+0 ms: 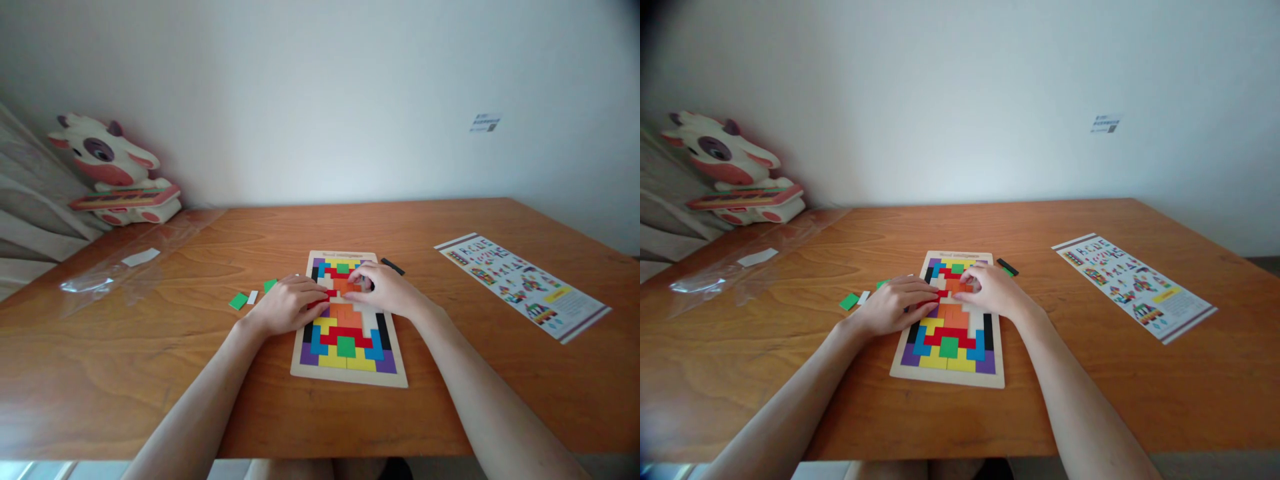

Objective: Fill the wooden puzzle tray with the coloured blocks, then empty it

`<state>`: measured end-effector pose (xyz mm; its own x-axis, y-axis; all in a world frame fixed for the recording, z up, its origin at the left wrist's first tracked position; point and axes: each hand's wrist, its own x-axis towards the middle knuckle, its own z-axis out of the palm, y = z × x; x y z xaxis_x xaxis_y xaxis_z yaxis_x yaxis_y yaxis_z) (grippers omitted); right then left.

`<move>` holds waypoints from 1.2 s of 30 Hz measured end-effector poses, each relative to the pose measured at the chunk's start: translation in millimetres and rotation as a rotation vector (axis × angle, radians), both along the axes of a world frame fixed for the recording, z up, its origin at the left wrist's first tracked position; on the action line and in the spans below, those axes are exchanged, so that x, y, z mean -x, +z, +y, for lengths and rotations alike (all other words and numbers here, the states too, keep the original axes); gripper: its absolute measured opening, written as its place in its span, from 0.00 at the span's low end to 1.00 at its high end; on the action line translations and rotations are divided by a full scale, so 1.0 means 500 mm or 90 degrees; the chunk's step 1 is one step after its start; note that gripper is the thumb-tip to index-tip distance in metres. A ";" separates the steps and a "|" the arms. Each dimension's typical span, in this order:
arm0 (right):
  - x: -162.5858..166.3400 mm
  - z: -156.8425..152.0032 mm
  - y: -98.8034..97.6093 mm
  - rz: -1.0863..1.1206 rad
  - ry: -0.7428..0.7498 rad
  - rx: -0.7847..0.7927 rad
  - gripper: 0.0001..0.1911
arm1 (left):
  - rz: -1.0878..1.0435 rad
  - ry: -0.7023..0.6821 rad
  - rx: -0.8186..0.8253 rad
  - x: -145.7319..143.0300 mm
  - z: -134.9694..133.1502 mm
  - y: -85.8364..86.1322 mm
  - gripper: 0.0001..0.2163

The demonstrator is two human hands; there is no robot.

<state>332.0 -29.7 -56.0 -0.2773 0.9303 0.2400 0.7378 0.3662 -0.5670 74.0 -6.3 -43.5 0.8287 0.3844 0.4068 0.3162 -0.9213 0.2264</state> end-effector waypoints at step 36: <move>0.008 -0.006 0.011 -0.015 -0.019 -0.059 0.09 | 0.046 0.119 0.037 0.092 0.033 0.008 0.11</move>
